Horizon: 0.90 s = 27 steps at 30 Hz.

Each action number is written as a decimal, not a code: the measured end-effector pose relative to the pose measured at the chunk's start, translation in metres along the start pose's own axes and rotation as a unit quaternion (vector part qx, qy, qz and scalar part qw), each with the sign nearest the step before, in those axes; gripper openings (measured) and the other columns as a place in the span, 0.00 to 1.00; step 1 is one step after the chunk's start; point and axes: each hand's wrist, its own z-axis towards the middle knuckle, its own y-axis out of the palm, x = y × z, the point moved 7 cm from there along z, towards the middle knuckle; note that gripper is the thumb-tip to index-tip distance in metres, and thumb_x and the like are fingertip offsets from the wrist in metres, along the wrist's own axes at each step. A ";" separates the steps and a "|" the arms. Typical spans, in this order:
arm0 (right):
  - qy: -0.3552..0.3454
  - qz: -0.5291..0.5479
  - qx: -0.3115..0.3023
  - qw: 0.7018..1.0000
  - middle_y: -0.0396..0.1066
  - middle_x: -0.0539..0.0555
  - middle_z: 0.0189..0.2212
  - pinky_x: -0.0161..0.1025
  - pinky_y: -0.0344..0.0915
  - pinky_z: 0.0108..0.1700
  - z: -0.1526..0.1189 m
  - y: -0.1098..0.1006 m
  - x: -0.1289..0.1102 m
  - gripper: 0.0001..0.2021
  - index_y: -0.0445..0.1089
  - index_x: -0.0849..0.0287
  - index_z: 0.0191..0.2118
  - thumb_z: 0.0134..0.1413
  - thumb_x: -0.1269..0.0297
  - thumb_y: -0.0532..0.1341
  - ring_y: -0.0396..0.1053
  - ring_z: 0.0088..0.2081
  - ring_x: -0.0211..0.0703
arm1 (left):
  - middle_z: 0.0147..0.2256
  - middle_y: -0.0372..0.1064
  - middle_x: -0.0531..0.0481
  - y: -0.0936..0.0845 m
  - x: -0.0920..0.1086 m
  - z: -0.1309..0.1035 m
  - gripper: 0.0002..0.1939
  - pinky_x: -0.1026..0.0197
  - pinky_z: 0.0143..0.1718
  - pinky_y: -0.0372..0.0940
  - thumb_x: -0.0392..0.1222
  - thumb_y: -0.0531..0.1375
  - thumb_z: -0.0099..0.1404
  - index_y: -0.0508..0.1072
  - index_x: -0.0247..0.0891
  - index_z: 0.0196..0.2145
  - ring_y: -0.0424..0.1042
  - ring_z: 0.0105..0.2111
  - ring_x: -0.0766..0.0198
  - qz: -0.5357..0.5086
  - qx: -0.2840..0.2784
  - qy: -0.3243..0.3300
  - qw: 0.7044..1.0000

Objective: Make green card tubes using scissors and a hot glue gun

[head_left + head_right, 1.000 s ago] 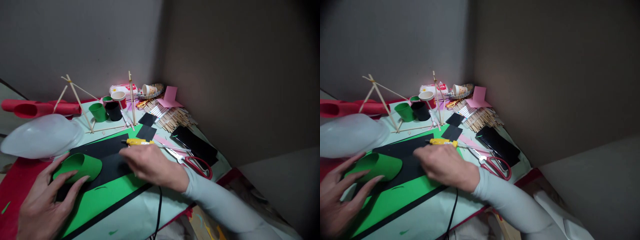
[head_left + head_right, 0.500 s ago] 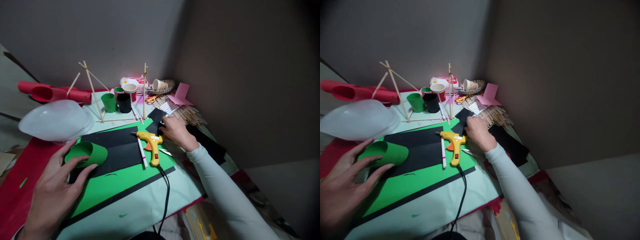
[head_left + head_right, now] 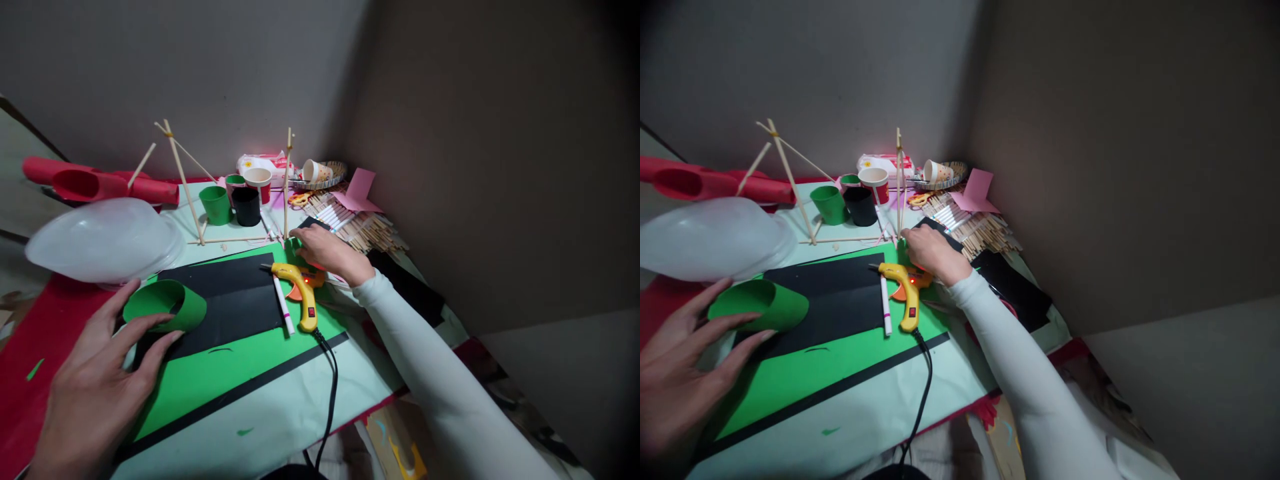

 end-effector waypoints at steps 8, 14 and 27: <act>-0.017 0.035 -0.024 0.999 0.72 0.59 0.56 0.54 0.74 0.53 0.028 0.010 0.013 0.18 0.70 0.59 0.58 0.68 0.57 0.64 0.74 0.52 0.51 | 0.71 0.59 0.58 -0.004 0.007 -0.001 0.07 0.37 0.63 0.66 0.44 0.63 0.69 0.76 0.54 0.45 0.67 0.65 0.41 -0.003 -0.025 -0.040 0.999; -0.015 0.074 -0.035 0.997 0.73 0.59 0.55 0.52 0.75 0.51 0.034 0.010 0.023 0.18 0.71 0.60 0.58 0.68 0.57 0.64 0.75 0.51 0.50 | 0.71 0.60 0.58 -0.002 0.002 -0.001 0.09 0.36 0.66 0.62 0.44 0.64 0.68 0.76 0.53 0.45 0.68 0.65 0.41 -0.003 -0.016 -0.030 0.999; -0.001 0.100 0.043 0.994 0.76 0.62 0.47 0.46 0.67 0.55 0.011 0.000 -0.005 0.12 0.75 0.65 0.51 0.72 0.72 0.55 0.73 0.50 0.47 | 0.66 0.65 0.39 -0.008 0.020 0.006 0.06 0.33 0.57 0.70 0.44 0.62 0.71 0.75 0.44 0.45 0.73 0.60 0.36 0.025 -0.017 -0.014 0.999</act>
